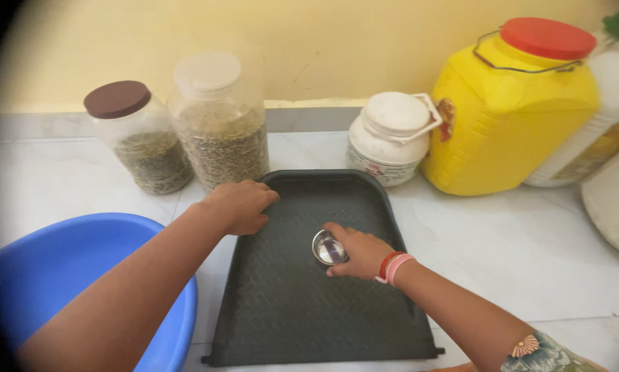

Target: The person scoops grains from a blue basin into a large clear jar using a metal cup. They then pour remaining grains from a black tray into the basin, gather the last bits by hand, and seal the jar with a red lid.

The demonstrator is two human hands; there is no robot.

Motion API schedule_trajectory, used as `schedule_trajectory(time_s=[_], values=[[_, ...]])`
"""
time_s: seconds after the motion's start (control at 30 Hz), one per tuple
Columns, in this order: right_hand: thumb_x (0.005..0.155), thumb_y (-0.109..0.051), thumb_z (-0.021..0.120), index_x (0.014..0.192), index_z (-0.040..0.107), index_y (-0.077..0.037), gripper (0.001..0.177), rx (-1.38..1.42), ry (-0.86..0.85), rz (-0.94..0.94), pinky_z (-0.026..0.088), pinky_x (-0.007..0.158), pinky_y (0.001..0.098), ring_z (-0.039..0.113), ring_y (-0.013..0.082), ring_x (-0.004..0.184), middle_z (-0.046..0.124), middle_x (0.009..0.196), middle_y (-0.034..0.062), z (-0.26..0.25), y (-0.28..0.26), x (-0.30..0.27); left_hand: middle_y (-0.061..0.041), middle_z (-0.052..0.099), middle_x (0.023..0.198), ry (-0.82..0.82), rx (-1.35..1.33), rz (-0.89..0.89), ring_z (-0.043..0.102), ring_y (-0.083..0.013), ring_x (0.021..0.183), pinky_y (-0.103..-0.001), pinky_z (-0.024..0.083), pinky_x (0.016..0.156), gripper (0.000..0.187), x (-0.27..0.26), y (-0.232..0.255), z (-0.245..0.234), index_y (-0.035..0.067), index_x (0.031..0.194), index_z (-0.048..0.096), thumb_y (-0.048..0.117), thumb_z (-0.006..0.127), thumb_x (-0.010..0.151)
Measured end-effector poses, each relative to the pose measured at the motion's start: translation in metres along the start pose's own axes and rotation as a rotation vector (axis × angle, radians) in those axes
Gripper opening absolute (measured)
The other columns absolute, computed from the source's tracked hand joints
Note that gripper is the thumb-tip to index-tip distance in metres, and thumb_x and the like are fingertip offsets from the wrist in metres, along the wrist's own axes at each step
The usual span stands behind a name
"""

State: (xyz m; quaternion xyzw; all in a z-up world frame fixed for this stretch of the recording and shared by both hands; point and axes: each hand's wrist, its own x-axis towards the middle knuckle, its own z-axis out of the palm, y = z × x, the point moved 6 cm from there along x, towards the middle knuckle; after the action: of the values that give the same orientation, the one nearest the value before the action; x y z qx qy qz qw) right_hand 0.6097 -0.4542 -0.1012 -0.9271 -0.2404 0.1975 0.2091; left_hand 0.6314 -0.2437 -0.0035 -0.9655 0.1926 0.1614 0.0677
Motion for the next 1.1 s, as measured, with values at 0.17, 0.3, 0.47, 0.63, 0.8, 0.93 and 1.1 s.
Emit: schedule_trajectory(time_s=[0.17, 0.3, 0.47, 0.63, 0.8, 0.93, 1.1], values=[[0.070, -0.041, 0.084, 0.148, 0.041, -0.024, 0.090, 0.120, 0.394, 0.162, 0.054, 0.097, 0.0461, 0.067, 0.0370, 0.114, 0.067, 0.129, 0.0143, -0.025, 0.060, -0.043, -0.004, 0.053, 0.148, 0.038, 0.107, 0.136, 0.049, -0.0263, 0.137, -0.044, 0.048, 0.107, 0.054, -0.003, 0.062, -0.026, 0.015, 0.141, 0.053, 0.022, 0.062, 0.088], [0.074, -0.035, 0.082, 0.153, 0.036, -0.025, 0.092, 0.258, 0.756, 0.424, 0.054, 0.093, 0.0497, 0.066, 0.0403, 0.110, 0.059, 0.131, 0.0166, -0.024, 0.130, -0.088, -0.001, 0.049, 0.151, -0.142, 0.191, 0.032, 0.049, -0.0261, 0.138, -0.045, 0.049, 0.107, 0.064, 0.008, 0.085, -0.025, 0.022, 0.149, 0.044, 0.015, 0.060, 0.088], [0.074, -0.033, 0.082, 0.155, 0.030, -0.037, 0.096, 0.360, 0.607, 0.817, 0.055, 0.093, 0.0499, 0.065, 0.0394, 0.110, 0.047, 0.139, 0.0112, 0.022, 0.193, -0.123, -0.005, 0.052, 0.150, -0.208, 0.267, -0.006, 0.054, -0.0272, 0.136, -0.046, 0.050, 0.107, 0.066, 0.058, 0.126, -0.034, 0.022, 0.154, 0.041, 0.015, 0.060, 0.091], [0.075, -0.034, 0.080, 0.157, 0.028, -0.038, 0.097, 0.454, 0.588, 0.870, 0.056, 0.091, 0.0488, 0.067, 0.0369, 0.108, 0.048, 0.139, 0.0110, 0.027, 0.213, -0.118, -0.005, 0.051, 0.150, -0.209, 0.207, 0.109, 0.052, -0.0271, 0.136, -0.044, 0.048, 0.109, 0.069, 0.097, 0.183, -0.035, 0.023, 0.154, 0.038, 0.017, 0.063, 0.090], [0.076, -0.036, 0.080, 0.157, 0.028, -0.037, 0.097, 0.512, 0.549, 0.872, 0.057, 0.089, 0.0470, 0.067, 0.0347, 0.107, 0.048, 0.137, 0.0102, 0.035, 0.213, -0.115, -0.002, 0.051, 0.150, -0.267, 0.267, 0.132, 0.051, -0.0252, 0.138, -0.043, 0.048, 0.110, 0.064, 0.113, 0.202, -0.022, 0.023, 0.152, 0.043, 0.015, 0.061, 0.091], [0.076, -0.035, 0.080, 0.157, 0.028, -0.037, 0.096, 0.551, 0.536, 0.850, 0.058, 0.088, 0.0464, 0.068, 0.0334, 0.107, 0.047, 0.138, 0.0093, 0.042, 0.208, -0.105, -0.002, 0.055, 0.146, -0.320, 0.317, 0.124, 0.053, -0.0241, 0.137, -0.041, 0.049, 0.110, 0.058, 0.115, 0.200, -0.014, 0.023, 0.150, 0.045, 0.023, 0.061, 0.095], [0.076, -0.032, 0.081, 0.160, 0.020, -0.033, 0.104, 0.558, 0.557, 0.814, 0.051, 0.099, 0.0483, 0.050, 0.0356, 0.132, 0.039, 0.148, 0.0171, 0.047, 0.200, -0.092, 0.001, 0.053, 0.148, -0.383, 0.294, 0.057, 0.050, -0.0228, 0.139, -0.041, 0.048, 0.111, 0.061, 0.107, 0.186, -0.003, 0.027, 0.153, 0.040, 0.025, 0.061, 0.096]])
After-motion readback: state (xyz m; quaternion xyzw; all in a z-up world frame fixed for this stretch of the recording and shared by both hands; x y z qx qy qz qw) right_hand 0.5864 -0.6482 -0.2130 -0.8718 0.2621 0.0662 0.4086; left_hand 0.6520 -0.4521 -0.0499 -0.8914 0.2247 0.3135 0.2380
